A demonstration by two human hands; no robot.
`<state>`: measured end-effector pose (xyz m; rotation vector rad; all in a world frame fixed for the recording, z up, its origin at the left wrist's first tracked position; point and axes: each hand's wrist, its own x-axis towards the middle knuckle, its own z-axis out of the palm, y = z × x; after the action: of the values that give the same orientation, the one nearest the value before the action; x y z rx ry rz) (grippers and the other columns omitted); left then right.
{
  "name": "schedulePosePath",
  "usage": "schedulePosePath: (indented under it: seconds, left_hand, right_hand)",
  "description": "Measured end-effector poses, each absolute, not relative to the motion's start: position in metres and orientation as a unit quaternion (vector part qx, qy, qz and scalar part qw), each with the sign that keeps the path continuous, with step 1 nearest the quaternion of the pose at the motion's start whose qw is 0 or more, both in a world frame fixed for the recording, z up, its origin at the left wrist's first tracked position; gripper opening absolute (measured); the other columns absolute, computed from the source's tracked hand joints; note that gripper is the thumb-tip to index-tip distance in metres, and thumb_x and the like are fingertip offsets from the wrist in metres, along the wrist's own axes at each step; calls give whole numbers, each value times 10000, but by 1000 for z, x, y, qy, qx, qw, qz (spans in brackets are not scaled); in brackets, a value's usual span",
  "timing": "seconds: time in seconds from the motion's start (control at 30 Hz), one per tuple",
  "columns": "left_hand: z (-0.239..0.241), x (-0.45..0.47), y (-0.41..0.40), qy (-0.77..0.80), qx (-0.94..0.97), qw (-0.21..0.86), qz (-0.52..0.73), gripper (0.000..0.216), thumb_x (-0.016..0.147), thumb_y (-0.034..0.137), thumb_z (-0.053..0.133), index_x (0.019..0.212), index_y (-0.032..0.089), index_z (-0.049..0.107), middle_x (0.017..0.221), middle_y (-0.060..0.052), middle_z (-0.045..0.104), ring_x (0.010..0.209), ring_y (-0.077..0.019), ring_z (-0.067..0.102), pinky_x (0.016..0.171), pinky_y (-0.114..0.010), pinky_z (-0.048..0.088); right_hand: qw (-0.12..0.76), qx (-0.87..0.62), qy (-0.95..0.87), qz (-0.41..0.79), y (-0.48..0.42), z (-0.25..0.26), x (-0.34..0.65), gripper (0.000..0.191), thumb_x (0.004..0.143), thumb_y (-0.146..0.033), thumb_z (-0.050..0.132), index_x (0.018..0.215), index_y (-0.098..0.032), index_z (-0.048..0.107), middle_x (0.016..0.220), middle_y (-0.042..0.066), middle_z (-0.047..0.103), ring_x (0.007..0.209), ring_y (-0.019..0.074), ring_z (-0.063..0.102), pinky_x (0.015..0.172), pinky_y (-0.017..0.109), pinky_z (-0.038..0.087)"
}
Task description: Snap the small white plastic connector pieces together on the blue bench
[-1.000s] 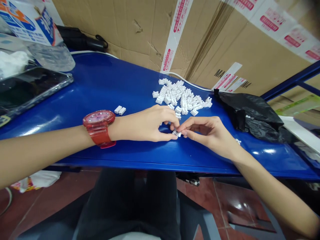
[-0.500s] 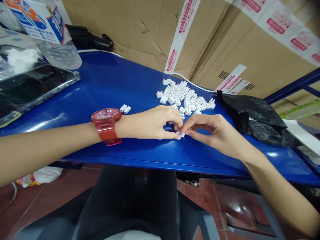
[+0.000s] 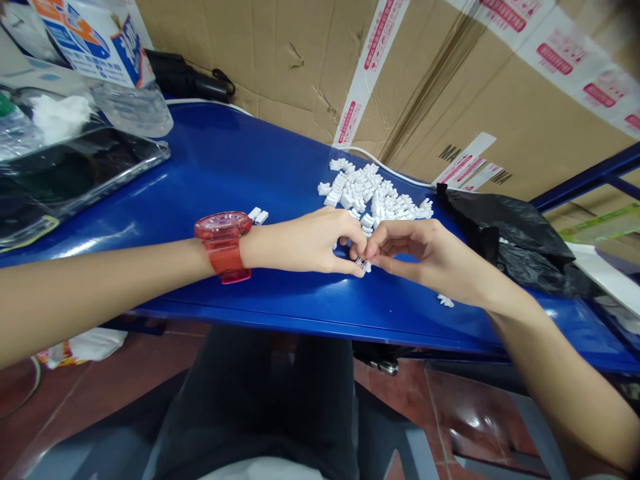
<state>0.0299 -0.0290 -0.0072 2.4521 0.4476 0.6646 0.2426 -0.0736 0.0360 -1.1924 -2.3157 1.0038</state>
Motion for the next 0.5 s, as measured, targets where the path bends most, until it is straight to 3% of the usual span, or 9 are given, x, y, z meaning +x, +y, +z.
schedulePosePath:
  seconds: [0.5]
  left_hand:
    - [-13,32,-29,195,896,296,268,83,793,246,761,752,180,733,760,8,735,747,-145,648,713,-273,422]
  right_hand:
    - [121,-422,-808,392,-60,45,237,169,841,-365,717,839,-197,705,827,30,745,739,154,691,697,290,566]
